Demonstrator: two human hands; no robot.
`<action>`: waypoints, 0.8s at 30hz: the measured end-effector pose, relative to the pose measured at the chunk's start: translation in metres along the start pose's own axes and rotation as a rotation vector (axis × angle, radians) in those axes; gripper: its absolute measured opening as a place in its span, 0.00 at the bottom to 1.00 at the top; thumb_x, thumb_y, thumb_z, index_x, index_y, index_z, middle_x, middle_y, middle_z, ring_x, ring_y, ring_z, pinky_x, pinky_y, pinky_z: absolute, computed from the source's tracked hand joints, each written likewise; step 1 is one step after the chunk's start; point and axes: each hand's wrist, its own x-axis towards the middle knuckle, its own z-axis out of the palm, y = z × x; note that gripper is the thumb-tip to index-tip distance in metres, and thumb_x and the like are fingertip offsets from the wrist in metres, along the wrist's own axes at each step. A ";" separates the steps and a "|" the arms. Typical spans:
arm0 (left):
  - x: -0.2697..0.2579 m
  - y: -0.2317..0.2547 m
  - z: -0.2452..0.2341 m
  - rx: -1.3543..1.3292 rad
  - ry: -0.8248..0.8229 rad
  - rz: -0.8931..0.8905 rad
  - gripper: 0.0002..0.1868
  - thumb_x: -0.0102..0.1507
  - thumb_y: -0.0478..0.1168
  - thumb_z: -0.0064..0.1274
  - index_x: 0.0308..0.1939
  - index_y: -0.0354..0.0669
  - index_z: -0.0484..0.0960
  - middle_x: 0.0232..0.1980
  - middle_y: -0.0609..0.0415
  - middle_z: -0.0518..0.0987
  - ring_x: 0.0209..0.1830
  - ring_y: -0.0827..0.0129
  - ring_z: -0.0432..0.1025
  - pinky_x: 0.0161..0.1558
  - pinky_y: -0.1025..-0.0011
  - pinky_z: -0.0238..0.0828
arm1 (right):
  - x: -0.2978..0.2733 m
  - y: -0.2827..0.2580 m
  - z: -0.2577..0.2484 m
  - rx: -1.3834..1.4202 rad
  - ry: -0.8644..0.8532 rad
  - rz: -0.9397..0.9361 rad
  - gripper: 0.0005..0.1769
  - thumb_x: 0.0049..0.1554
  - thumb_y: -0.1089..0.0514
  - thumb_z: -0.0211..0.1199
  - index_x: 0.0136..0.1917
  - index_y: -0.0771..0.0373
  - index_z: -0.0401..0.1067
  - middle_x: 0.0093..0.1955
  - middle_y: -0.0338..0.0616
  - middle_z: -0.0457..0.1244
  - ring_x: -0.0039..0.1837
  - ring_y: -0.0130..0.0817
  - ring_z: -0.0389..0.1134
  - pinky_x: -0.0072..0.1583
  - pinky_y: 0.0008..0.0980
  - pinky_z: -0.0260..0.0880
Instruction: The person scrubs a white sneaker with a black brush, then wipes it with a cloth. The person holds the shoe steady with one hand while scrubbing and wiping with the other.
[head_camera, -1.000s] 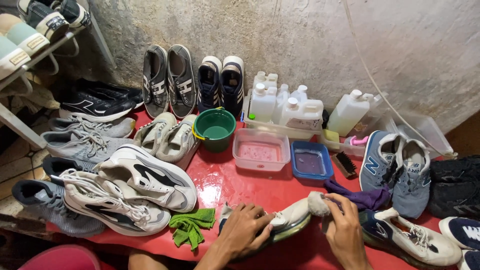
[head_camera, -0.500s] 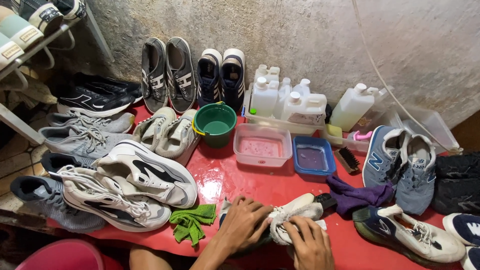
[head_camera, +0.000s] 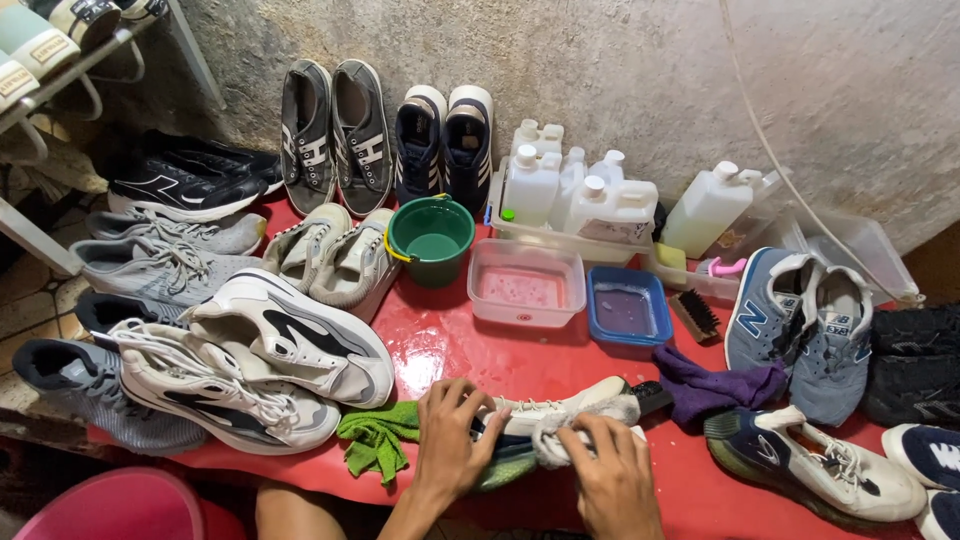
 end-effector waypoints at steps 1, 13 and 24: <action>0.000 -0.002 0.002 -0.002 0.000 -0.001 0.17 0.64 0.59 0.55 0.36 0.51 0.83 0.46 0.59 0.80 0.54 0.66 0.67 0.57 0.57 0.60 | -0.002 -0.005 0.003 -0.001 -0.001 -0.001 0.27 0.46 0.65 0.57 0.59 0.45 0.72 0.61 0.36 0.62 0.63 0.43 0.61 0.58 0.50 0.65; -0.005 -0.009 0.005 -0.051 0.026 0.201 0.15 0.66 0.53 0.57 0.36 0.45 0.83 0.42 0.54 0.78 0.51 0.62 0.65 0.53 0.62 0.67 | -0.015 -0.017 0.024 0.118 -0.039 -0.128 0.30 0.42 0.58 0.59 0.60 0.44 0.73 0.55 0.39 0.61 0.53 0.46 0.63 0.52 0.46 0.64; -0.005 -0.012 0.012 -0.064 0.066 0.210 0.16 0.64 0.54 0.58 0.34 0.46 0.83 0.41 0.54 0.79 0.50 0.63 0.66 0.53 0.62 0.65 | -0.003 -0.034 0.010 -0.186 -0.091 -0.152 0.16 0.46 0.62 0.58 0.49 0.55 0.71 0.47 0.46 0.59 0.47 0.49 0.60 0.54 0.49 0.63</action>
